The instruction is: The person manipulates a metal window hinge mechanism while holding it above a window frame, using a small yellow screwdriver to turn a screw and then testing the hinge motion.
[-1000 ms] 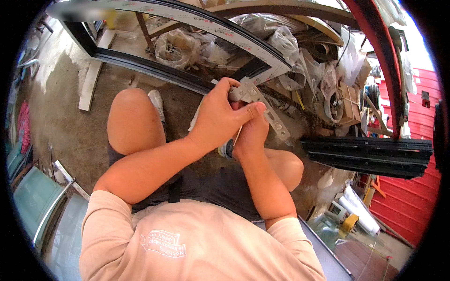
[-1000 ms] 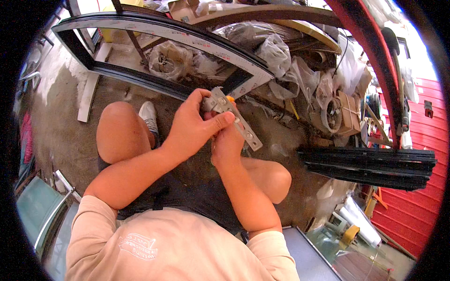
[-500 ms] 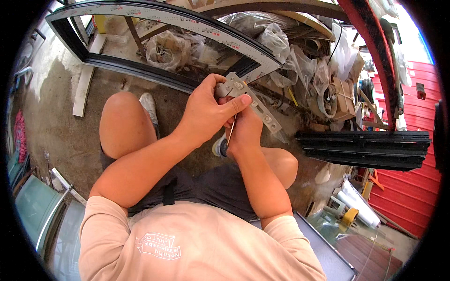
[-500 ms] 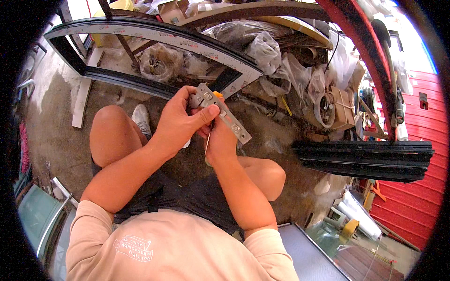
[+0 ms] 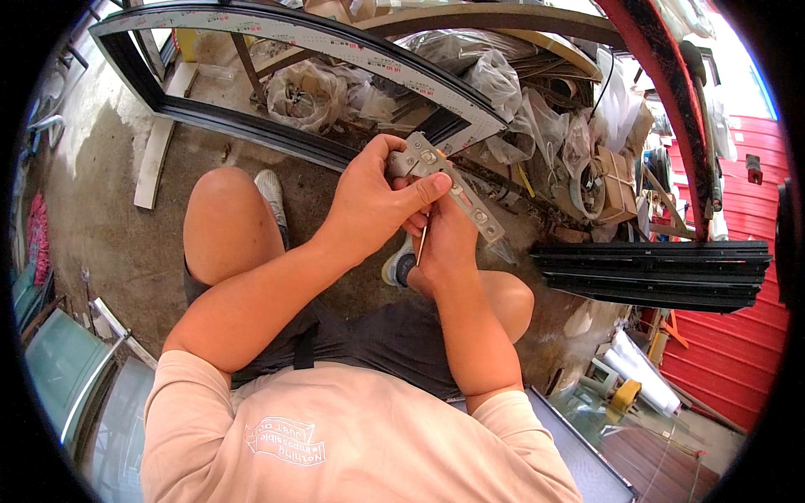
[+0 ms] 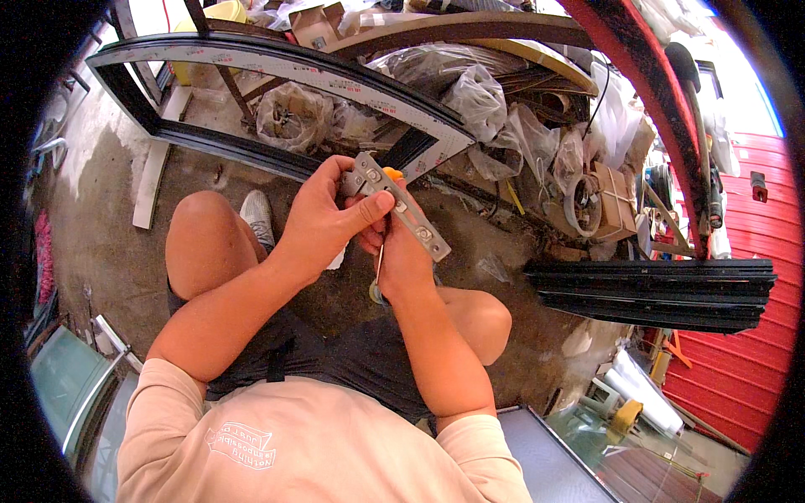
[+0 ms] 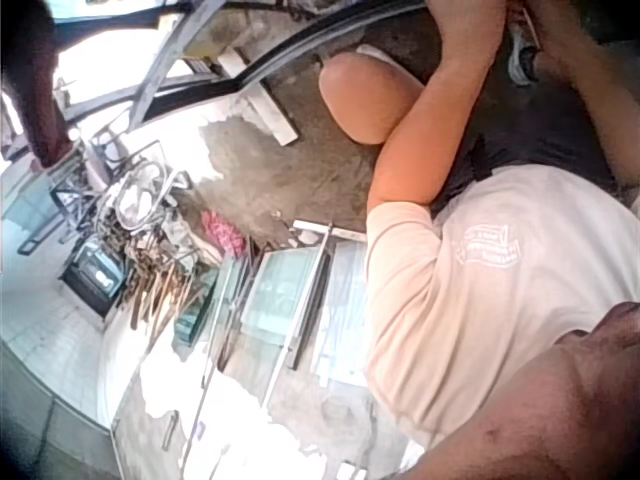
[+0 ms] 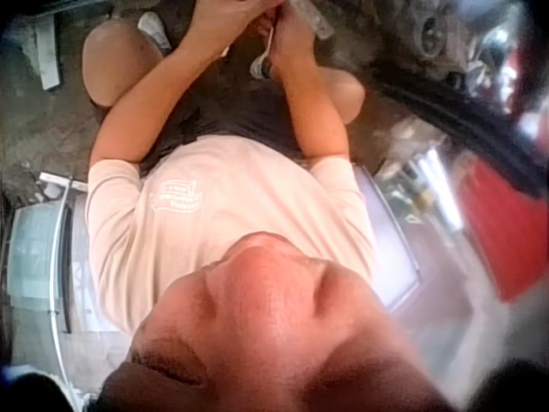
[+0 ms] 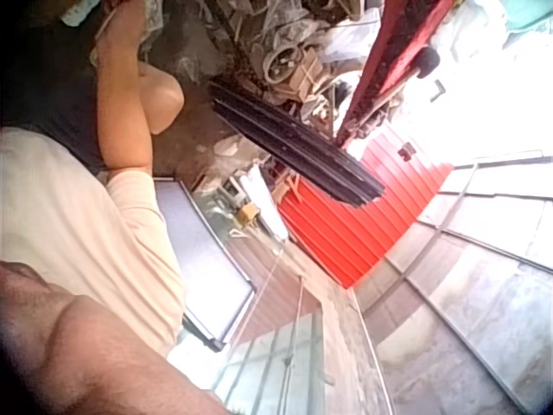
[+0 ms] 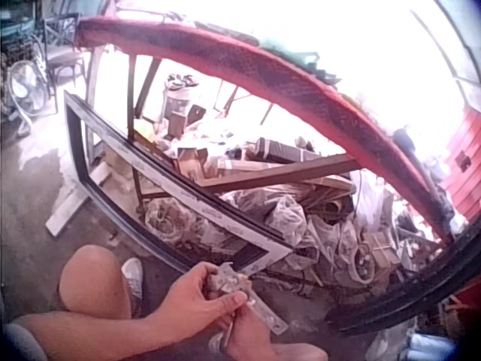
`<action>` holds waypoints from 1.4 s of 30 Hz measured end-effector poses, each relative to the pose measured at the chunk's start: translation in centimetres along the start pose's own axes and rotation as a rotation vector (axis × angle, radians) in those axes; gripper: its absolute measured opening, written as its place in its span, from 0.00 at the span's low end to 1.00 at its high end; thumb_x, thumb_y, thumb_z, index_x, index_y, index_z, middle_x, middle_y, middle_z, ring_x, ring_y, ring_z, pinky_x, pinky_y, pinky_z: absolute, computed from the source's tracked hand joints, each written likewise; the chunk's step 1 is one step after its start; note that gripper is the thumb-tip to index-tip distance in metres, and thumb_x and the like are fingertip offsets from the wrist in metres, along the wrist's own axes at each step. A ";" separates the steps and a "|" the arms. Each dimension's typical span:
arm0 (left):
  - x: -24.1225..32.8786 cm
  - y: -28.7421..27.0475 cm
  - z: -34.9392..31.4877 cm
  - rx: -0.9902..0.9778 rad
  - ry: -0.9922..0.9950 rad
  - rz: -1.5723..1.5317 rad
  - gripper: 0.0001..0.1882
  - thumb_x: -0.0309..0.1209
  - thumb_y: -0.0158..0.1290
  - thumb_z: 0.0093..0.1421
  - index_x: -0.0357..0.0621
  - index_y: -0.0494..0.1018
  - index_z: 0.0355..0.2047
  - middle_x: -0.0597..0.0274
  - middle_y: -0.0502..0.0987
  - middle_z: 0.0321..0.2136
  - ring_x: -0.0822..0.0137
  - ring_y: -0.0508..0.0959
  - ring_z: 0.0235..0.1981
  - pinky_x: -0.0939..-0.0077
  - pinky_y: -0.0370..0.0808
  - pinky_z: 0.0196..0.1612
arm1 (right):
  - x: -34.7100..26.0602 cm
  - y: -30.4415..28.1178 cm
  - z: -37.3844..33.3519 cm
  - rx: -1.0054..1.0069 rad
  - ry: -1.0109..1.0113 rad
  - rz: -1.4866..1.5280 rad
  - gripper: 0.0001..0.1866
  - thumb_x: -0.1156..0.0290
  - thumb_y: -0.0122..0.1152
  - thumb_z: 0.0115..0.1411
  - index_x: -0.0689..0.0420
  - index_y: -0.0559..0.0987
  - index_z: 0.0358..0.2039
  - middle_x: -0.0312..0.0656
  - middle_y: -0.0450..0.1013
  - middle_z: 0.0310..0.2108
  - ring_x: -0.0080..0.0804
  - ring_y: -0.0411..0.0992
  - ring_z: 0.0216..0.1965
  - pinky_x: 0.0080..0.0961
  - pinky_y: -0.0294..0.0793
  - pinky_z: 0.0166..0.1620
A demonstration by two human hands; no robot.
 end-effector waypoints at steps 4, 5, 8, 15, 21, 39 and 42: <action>0.6 0.7 -0.1 -0.045 0.008 -0.113 0.22 0.37 0.65 0.68 0.37 0.68 0.51 0.65 0.77 0.29 0.76 0.78 0.26 0.81 0.77 0.30 | -0.2 -1.4 0.5 0.002 -0.010 0.077 0.17 0.53 0.48 0.80 0.53 0.76 0.44 0.31 0.72 0.29 0.16 0.61 0.21 0.17 0.61 0.24; 0.6 0.4 0.0 -0.023 0.036 -0.102 0.21 0.39 0.64 0.69 0.39 0.69 0.51 0.66 0.76 0.28 0.77 0.76 0.26 0.81 0.74 0.29 | -0.5 -1.2 0.5 -0.007 -0.013 0.115 0.17 0.53 0.48 0.80 0.53 0.76 0.43 0.31 0.72 0.28 0.17 0.61 0.20 0.17 0.61 0.24; 0.5 -0.5 0.4 0.014 0.064 -0.134 0.20 0.46 0.60 0.72 0.43 0.71 0.48 0.70 0.72 0.26 0.78 0.70 0.25 0.82 0.68 0.29 | -2.1 -0.7 -0.3 0.023 -0.126 0.082 0.18 0.53 0.48 0.80 0.54 0.76 0.41 0.32 0.72 0.28 0.18 0.63 0.20 0.18 0.62 0.24; -0.3 -1.5 1.2 0.137 -0.110 -0.485 0.21 0.53 0.56 0.72 0.47 0.74 0.38 0.70 0.71 0.25 0.73 0.69 0.26 0.76 0.69 0.35 | -3.8 -0.2 -1.7 -0.042 -0.315 -0.135 0.19 0.55 0.47 0.81 0.58 0.77 0.43 0.32 0.72 0.29 0.17 0.64 0.23 0.17 0.63 0.27; -0.4 -1.6 1.5 0.041 -0.195 -0.667 0.22 0.51 0.54 0.72 0.44 0.74 0.33 0.64 0.72 0.25 0.68 0.72 0.29 0.74 0.71 0.37 | -3.3 1.9 -3.6 -0.206 -0.385 -0.386 0.19 0.57 0.49 0.80 0.61 0.78 0.43 0.31 0.69 0.23 0.16 0.63 0.24 0.17 0.62 0.29; -0.9 0.6 2.3 -0.291 -0.265 -0.792 0.24 0.53 0.46 0.69 0.46 0.72 0.29 0.68 0.68 0.22 0.69 0.68 0.25 0.68 0.71 0.45 | -3.4 4.2 -6.5 -0.301 -0.909 -0.836 0.10 0.67 0.63 0.72 0.62 0.79 0.41 0.40 0.75 0.25 0.31 0.72 0.23 0.24 0.71 0.30; -1.0 0.8 2.3 -0.287 -0.271 -0.774 0.24 0.54 0.46 0.69 0.46 0.72 0.28 0.68 0.68 0.22 0.70 0.67 0.24 0.68 0.71 0.44 | -3.5 4.2 -6.6 -0.289 -0.944 -0.870 0.09 0.67 0.64 0.72 0.61 0.79 0.42 0.41 0.75 0.26 0.34 0.73 0.23 0.25 0.72 0.30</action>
Point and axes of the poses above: each hand's wrist, its own z-axis towards the middle knuckle, its own y-axis out of the palm, x = y × z, the point moved 5 cm from there along z, towards the middle knuckle
